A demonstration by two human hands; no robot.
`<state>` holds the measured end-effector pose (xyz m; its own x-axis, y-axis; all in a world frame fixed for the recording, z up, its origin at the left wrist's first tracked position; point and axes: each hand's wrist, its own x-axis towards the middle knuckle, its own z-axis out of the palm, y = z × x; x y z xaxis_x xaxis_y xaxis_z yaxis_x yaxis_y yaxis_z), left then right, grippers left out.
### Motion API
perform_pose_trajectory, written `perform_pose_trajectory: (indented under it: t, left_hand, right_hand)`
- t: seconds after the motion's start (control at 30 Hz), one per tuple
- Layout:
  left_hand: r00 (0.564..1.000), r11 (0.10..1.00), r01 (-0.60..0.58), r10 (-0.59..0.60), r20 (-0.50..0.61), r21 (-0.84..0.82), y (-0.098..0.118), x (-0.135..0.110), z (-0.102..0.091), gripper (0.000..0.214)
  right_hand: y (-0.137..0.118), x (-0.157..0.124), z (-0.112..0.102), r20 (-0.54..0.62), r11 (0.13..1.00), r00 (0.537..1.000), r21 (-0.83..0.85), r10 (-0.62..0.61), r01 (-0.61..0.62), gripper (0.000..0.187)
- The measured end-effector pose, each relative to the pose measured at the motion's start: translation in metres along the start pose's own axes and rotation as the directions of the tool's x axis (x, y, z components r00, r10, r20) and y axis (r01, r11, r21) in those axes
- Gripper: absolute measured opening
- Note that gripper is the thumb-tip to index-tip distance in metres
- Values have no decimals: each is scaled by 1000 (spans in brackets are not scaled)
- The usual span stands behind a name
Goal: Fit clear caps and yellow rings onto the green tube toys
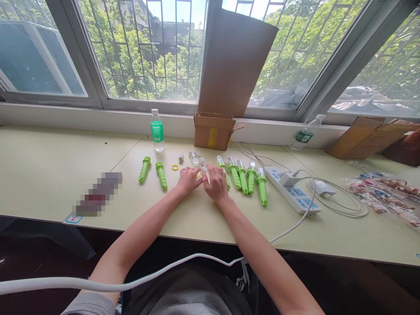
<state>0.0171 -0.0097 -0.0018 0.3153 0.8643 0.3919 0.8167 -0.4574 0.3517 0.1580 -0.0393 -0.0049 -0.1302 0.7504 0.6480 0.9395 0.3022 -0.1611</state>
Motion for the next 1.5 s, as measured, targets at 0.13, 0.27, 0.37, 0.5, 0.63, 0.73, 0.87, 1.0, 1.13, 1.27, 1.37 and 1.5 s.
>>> perform_pose_trajectory:
  t: [0.13, 0.27, 0.37, 0.5, 0.63, 0.73, 0.87, 1.0, 1.13, 1.27, 1.37, 1.5]
  left_hand:
    - [999, 1000, -14, 14, 38, -22, 2, 0, -4, 23]
    - [997, 999, -26, 29, 78, -33, 3, -1, -8, 25]
    - [995, 999, -40, 43, 94, -37, 3, -2, -11, 20]
    - [988, 993, -79, 90, 129, -86, 1, -4, -12, 31]
    - [986, 991, -104, 114, 126, -80, -3, -2, -11, 41]
    - [992, 996, -85, 87, 95, -31, -7, 0, -8, 39]
    - [998, 998, -45, 43, 34, 54, -11, 3, -6, 38]
    - [997, 998, 22, -27, 75, 63, -11, 3, -8, 35]
    - [995, 999, 6, -10, 100, 46, -10, 2, -9, 32]
    - [997, 998, -10, 4, 79, 65, -10, 3, -10, 34]
    - [997, 997, -2, -4, 75, 82, -11, 4, -10, 34]
    - [998, 995, 19, -25, 64, 98, -11, 5, -11, 32]
  right_hand:
    - [1, 0, 2, 50, 1000, 999, 23, 9, -10, 46]
    - [4, 1, 4, 49, 999, 999, 30, 21, -22, 46]
    - [6, 1, 5, 47, 999, 999, 31, 18, -20, 46]
    - [8, 1, 7, 35, 999, 999, 31, 18, -19, 44]
    - [11, 1, 9, 11, 998, 1000, 52, 21, -22, 44]
    - [12, 1, 10, 13, 997, 999, 69, 33, -34, 44]
    - [13, 2, 11, 11, 994, 1000, 104, 27, -28, 46]
    - [14, 2, 12, 21, 989, 999, 147, 27, -30, 50]
    - [14, 1, 13, 40, 989, 999, 145, 37, -42, 51]
    - [15, 1, 13, 71, 991, 997, 127, 41, -50, 54]
    - [15, 0, 14, 97, 990, 994, 123, 55, -67, 56]
    - [16, 0, 16, 108, 989, 991, 117, 72, -85, 58]
